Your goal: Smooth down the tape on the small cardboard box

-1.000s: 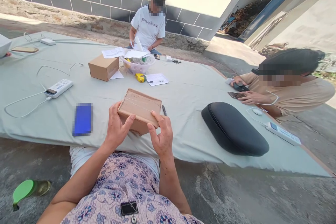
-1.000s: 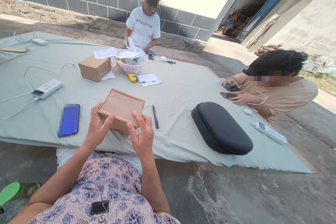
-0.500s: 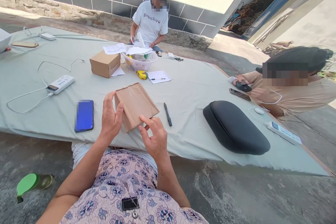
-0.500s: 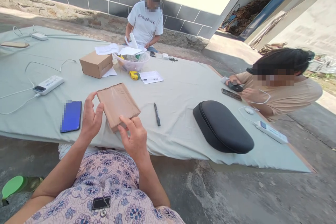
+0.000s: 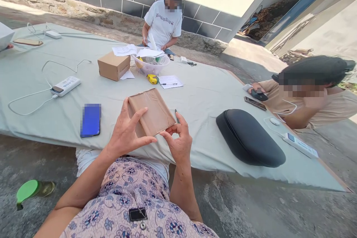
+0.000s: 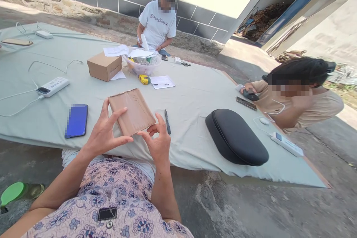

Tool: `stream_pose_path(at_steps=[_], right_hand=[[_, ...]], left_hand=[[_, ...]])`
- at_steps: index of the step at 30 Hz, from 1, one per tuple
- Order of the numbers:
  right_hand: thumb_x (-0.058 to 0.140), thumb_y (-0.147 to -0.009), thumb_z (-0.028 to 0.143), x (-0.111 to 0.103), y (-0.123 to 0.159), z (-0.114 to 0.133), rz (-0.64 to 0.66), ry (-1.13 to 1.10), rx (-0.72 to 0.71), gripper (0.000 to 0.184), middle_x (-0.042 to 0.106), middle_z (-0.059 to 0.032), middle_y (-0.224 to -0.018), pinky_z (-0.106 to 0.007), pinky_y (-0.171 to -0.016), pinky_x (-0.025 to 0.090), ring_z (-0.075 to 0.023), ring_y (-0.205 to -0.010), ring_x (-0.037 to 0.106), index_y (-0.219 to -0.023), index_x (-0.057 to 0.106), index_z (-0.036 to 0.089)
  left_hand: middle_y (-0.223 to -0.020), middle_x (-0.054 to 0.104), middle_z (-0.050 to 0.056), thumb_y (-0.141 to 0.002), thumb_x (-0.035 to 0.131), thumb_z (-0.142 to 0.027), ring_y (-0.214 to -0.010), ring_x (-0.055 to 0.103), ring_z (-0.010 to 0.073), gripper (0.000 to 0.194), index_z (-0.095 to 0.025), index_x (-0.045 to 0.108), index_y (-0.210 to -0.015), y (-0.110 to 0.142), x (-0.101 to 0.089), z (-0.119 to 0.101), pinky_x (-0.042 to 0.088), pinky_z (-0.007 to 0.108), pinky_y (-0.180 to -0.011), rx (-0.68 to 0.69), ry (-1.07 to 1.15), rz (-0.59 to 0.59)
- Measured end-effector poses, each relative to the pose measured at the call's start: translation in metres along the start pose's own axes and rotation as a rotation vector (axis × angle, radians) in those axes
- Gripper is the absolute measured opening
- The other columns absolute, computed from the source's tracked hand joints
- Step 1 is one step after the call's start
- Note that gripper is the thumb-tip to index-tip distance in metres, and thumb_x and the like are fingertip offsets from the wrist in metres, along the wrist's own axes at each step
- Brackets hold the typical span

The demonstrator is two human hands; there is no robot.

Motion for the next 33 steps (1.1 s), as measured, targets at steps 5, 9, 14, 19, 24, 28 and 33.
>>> stream_pose_path(at_steps=[5, 9, 14, 19, 24, 28, 33], right_hand=[[0.075, -0.077, 0.068, -0.008, -0.007, -0.018, -0.016, -0.007, 0.036, 0.076, 0.067, 0.0042, -0.069, -0.031, -0.068, 0.058, -0.0144, -0.061, 0.062, -0.133, 0.061, 0.019], [0.063, -0.089, 0.061, -0.008, -0.008, -0.025, 0.009, -0.005, 0.014, 0.044, 0.072, -0.0017, -0.077, -0.031, -0.070, 0.057, -0.0161, -0.069, 0.066, -0.100, 0.074, 0.019], [0.058, -0.097, 0.043, -0.002, -0.004, -0.022, 0.023, -0.009, -0.028, 0.029, 0.074, -0.0030, -0.081, -0.032, -0.075, 0.057, -0.0163, -0.075, 0.068, -0.086, 0.072, 0.020], [0.065, -0.092, 0.042, -0.002, -0.003, -0.027, -0.117, -0.044, 0.004, 0.024, 0.075, -0.0054, -0.094, -0.035, -0.079, 0.061, -0.0179, -0.086, 0.071, -0.101, 0.068, 0.020], [0.064, -0.093, 0.037, 0.004, -0.001, -0.029, -0.061, -0.097, -0.018, 0.045, 0.073, -0.0124, -0.118, -0.038, -0.083, 0.064, -0.0211, -0.103, 0.072, -0.134, 0.058, 0.022], [0.061, -0.095, 0.036, 0.008, 0.002, -0.017, 0.004, -0.109, -0.107, 0.039, 0.072, -0.0112, -0.119, -0.037, -0.081, 0.064, -0.0201, -0.100, 0.073, -0.131, 0.061, 0.023], [0.060, -0.097, 0.032, 0.012, 0.008, 0.003, 0.112, -0.177, -0.193, 0.031, 0.074, -0.0087, -0.110, -0.035, -0.080, 0.065, -0.0180, -0.092, 0.075, -0.127, 0.064, 0.024]], left_hand=[[-0.172, 0.001, 0.020, -0.074, 0.078, -0.063, -0.156, 0.020, 0.0484, 0.088, -0.025, 0.048, -0.148, 0.002, -0.006, -0.007, 0.046, 0.061, -0.112, -0.010, -0.046, 0.063], [-0.171, 0.014, 0.019, -0.085, 0.071, -0.055, -0.150, 0.039, 0.0423, 0.074, -0.026, 0.048, -0.149, 0.002, -0.009, -0.009, 0.055, 0.054, -0.104, -0.042, -0.061, 0.076], [-0.153, 0.054, 0.015, -0.100, 0.051, -0.041, -0.131, 0.063, 0.0275, 0.046, -0.024, 0.054, -0.143, 0.000, -0.010, -0.005, 0.062, 0.041, -0.094, -0.084, -0.020, -0.032], [-0.133, 0.070, 0.008, -0.101, 0.044, -0.027, -0.120, 0.069, 0.0205, 0.032, -0.025, 0.069, -0.121, -0.002, -0.008, -0.003, 0.062, 0.034, -0.093, -0.046, 0.005, -0.118], [-0.114, 0.074, 0.006, -0.098, 0.052, -0.032, -0.090, 0.075, 0.0155, 0.026, -0.023, 0.069, -0.115, -0.001, -0.011, -0.006, 0.063, 0.027, -0.075, -0.098, 0.055, -0.203], [-0.112, 0.073, 0.006, -0.097, 0.055, -0.034, -0.091, 0.074, 0.0163, 0.029, -0.023, 0.066, -0.121, -0.001, -0.013, -0.010, 0.062, 0.029, -0.080, -0.086, 0.018, -0.231], [-0.136, 0.063, 0.016, -0.095, 0.061, -0.040, -0.128, 0.062, 0.0280, 0.045, -0.020, 0.057, -0.135, -0.001, -0.013, -0.010, 0.054, 0.042, -0.105, -0.010, -0.047, -0.280]])
Point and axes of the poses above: each hand's wrist, its own y-axis away from the middle knuckle, its own x-axis out of the palm, z = x × y, the point moved 4 cm from there along -y, towards the middle knuckle
